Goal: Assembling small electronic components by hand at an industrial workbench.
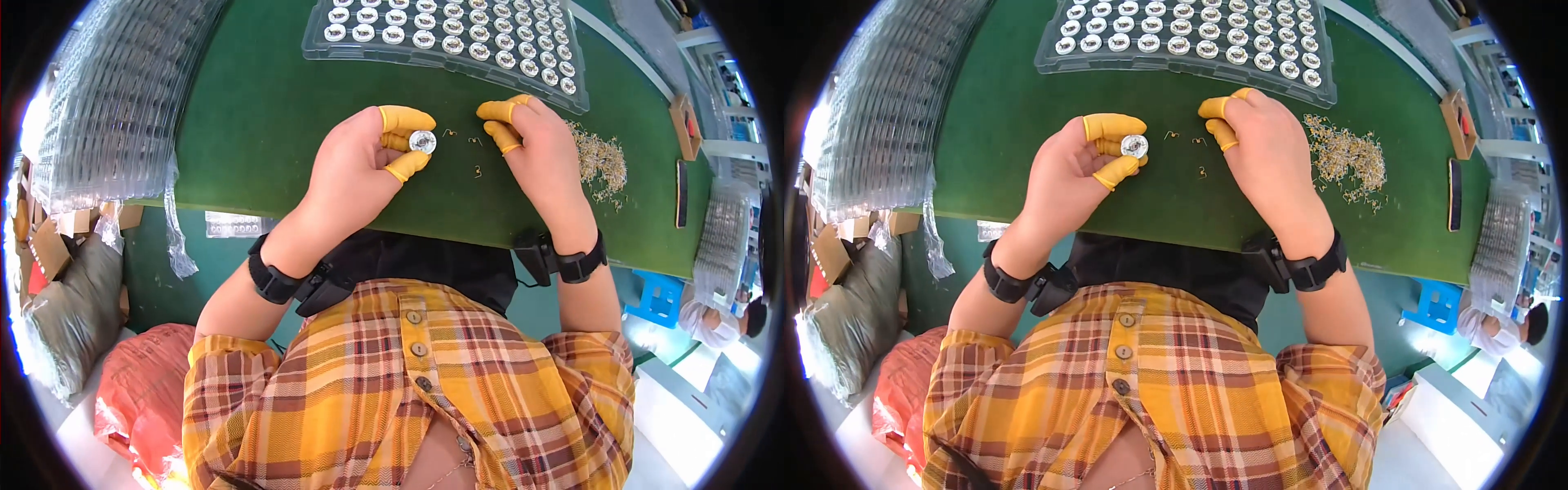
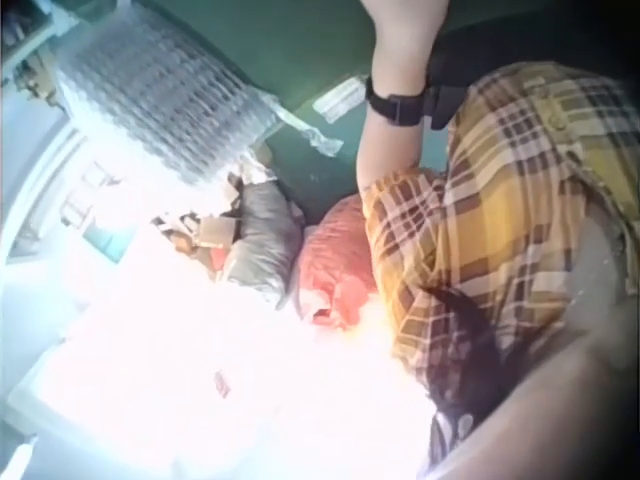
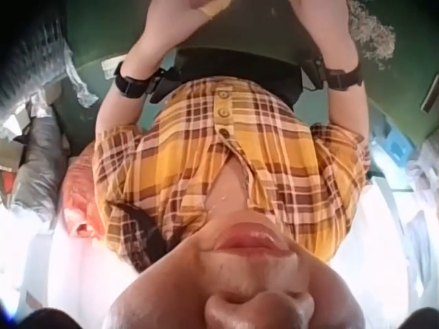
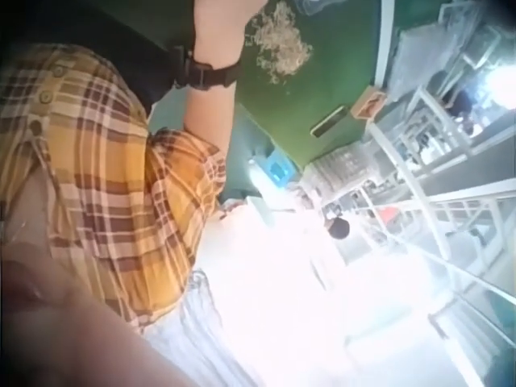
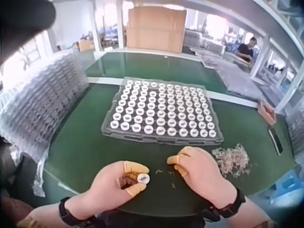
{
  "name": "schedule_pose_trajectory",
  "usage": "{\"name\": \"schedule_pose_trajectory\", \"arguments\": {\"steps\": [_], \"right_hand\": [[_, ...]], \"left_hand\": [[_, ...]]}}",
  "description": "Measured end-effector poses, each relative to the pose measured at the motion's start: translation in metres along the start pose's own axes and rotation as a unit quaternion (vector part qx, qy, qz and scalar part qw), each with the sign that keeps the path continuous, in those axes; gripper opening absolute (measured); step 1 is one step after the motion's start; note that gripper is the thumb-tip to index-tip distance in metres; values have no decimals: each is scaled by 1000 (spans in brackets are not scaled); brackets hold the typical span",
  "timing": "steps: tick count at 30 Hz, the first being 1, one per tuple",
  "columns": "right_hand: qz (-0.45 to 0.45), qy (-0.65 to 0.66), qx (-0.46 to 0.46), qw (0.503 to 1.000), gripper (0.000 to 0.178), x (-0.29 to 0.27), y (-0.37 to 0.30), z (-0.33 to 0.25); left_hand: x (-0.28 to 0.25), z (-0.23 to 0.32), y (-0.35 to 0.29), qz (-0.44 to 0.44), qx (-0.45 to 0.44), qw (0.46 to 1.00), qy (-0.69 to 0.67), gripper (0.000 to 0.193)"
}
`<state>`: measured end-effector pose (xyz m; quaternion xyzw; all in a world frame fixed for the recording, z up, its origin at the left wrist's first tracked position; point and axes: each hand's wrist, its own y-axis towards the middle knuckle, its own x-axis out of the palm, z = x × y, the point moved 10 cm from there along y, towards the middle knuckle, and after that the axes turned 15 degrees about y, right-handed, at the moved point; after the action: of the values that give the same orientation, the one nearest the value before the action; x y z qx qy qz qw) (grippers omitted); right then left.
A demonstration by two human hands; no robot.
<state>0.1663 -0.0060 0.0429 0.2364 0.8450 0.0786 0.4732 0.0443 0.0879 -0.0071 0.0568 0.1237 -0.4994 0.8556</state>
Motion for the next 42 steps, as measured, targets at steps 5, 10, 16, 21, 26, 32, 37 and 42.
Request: {"name": "schedule_pose_trajectory", "arguments": {"steps": [5, 10, 16, 21, 26, 32, 37, 42], "right_hand": [[2, 13, 47, 999, 12, 4, -2, -4], [-19, -48, -41, 998, 14, 9, 0, -21], [-30, -9, -77, 997, 21, 9, -7, -32], [87, 302, 93, 945, 18, -4, -8, 6], [152, 401, 93, 898, 20, -14, -10, -1], [178, 389, 87, 900, 18, -4, -17, 4], [181, 373, 82, 906, 16, -6, -21, -1], [184, 358, 74, 913, 16, -9, -22, -3]], "left_hand": [[5, 3, 7, 20, 10, 999, -34, 33], [8, 3, 8, 5, 4, 997, -74, 34], [9, 0, 10, 13, 6, 997, -73, 34], [3, 9, 23, 32, 23, 996, -75, 34], [3, 28, 23, 48, 53, 993, -92, 34], [11, 23, 21, 21, 38, 998, -54, 33], [15, 20, 15, 15, 38, 997, -64, 34], [13, 23, 15, 19, 39, 997, -68, 35]]}}
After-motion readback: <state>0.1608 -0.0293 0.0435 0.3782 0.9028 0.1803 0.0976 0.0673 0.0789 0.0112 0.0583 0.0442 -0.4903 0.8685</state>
